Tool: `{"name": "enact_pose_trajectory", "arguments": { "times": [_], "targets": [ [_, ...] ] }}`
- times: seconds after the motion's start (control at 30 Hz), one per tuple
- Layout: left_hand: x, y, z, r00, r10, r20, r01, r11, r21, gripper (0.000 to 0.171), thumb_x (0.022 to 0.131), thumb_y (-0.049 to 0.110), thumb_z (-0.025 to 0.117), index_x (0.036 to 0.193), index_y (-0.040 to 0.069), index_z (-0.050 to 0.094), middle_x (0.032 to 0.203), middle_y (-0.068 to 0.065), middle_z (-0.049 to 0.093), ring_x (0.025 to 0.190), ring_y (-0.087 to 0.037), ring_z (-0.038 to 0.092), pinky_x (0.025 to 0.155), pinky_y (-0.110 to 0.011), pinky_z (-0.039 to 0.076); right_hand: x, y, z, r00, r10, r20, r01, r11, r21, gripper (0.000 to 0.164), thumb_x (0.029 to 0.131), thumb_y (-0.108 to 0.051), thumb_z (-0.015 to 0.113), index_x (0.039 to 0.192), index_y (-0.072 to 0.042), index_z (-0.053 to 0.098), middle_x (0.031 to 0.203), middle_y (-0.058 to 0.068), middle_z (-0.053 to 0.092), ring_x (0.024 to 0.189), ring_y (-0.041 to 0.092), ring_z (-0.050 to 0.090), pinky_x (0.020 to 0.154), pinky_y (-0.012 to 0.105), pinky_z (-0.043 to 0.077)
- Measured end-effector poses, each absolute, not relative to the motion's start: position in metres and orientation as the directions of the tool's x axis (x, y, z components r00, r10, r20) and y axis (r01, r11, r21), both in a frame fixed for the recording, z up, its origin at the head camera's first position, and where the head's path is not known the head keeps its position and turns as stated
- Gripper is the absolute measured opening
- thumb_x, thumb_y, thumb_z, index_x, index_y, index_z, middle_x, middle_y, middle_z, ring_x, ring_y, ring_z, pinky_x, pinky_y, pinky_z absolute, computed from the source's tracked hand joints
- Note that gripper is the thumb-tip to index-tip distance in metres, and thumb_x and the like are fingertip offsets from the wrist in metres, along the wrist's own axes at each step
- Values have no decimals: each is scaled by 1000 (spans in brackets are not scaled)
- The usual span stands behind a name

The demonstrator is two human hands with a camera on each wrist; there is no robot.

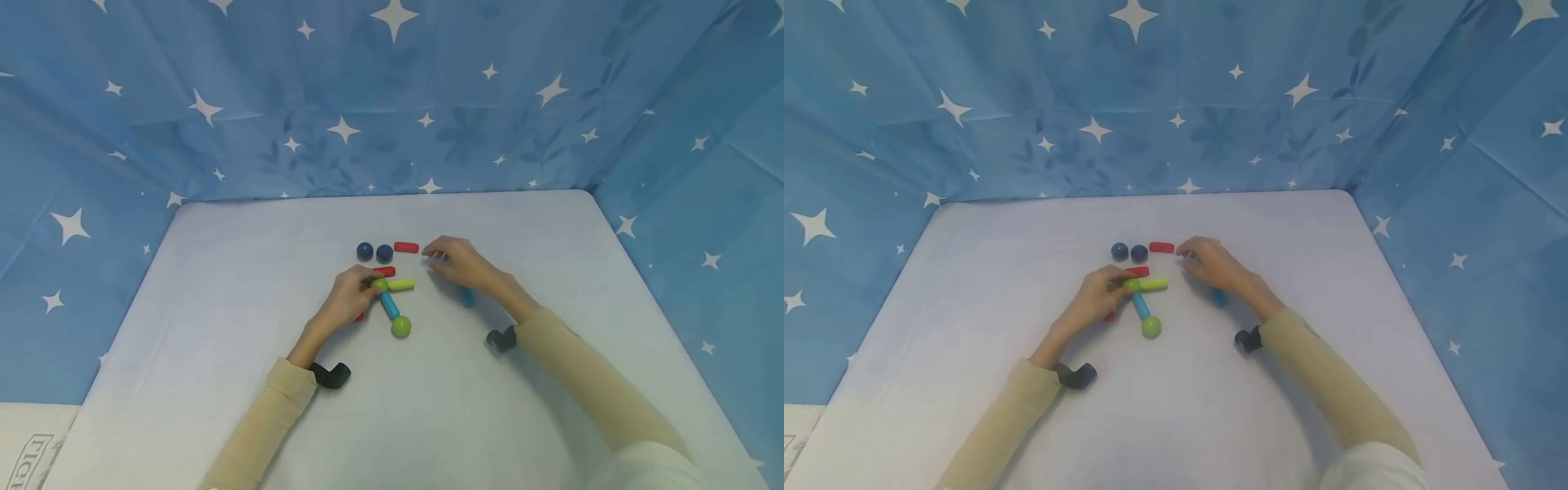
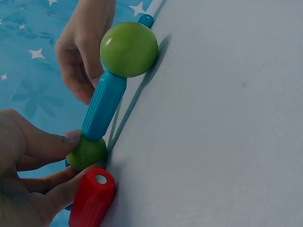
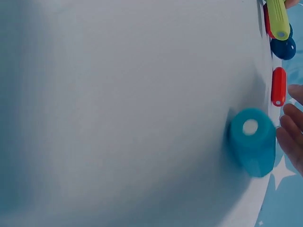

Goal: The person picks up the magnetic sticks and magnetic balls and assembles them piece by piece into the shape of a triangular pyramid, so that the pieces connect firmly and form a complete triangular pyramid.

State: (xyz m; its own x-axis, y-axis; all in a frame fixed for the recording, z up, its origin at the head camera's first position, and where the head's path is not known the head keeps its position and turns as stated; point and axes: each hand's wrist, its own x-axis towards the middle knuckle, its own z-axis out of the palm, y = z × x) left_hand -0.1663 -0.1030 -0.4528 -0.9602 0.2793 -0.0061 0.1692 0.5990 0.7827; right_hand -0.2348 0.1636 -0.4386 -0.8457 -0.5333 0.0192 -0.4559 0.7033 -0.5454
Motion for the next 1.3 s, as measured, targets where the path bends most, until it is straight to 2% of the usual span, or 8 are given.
{"name": "enact_pose_trajectory", "arguments": {
  "times": [0.27, 0.43, 0.6, 0.77, 1.03, 1.3],
  "targets": [
    [-168, -105, -453, -959, 284, 6, 188, 621, 761, 29, 94, 9, 74, 123, 3, 73, 113, -11, 70, 99, -24, 62, 88, -39, 56, -242, 146, -438, -849, -528, 34, -449, 684, -575, 28, 94, -6, 73, 122, -4, 71, 118, 12, 72, 105, 27, 68, 93, 41, 59],
    [-169, -107, -453, -959, 284, 10, 193, 625, 757, 29, 94, 8, 74, 122, 2, 74, 113, -11, 70, 98, -24, 62, 87, -39, 55, -247, 134, -437, -830, -552, 79, -481, 636, -604, 27, 93, -5, 74, 120, -2, 72, 117, 14, 72, 105, 30, 69, 92, 43, 59],
    [-169, -107, -454, -959, 282, 5, 189, 629, 754, 29, 94, 8, 74, 122, 2, 73, 113, -12, 70, 99, -25, 63, 87, -38, 56, -255, 119, -437, -815, -568, 115, -519, 626, -582, 27, 92, -5, 75, 118, -2, 72, 116, 12, 71, 108, 28, 68, 94, 41, 59],
    [-171, -107, -454, -958, 288, 6, 193, 628, 754, 29, 93, 8, 75, 122, 2, 74, 112, -12, 70, 100, -25, 64, 88, -39, 56, -259, 105, -437, -805, -585, 98, -530, 635, -562, 27, 93, -7, 73, 121, -4, 72, 119, 13, 70, 110, 27, 67, 97, 39, 57],
    [-171, -107, -453, -954, 299, 5, 196, 613, 765, 31, 94, 8, 74, 124, 3, 73, 115, -13, 69, 104, -25, 65, 91, -40, 56, -264, 90, -440, -771, -631, 88, -563, 611, -556, 31, 92, -5, 74, 124, -2, 70, 122, 13, 70, 99, 25, 66, 90, 38, 57],
    [-170, -109, -454, -954, 298, 12, 199, 606, 770, 31, 95, 5, 72, 125, 2, 71, 116, -14, 68, 108, -27, 66, 93, -41, 56, -265, 82, -442, -767, -640, 43, -549, 621, -560, 30, 92, -4, 74, 122, -2, 71, 118, 12, 71, 99, 23, 65, 90, 37, 56]
  ]
}}
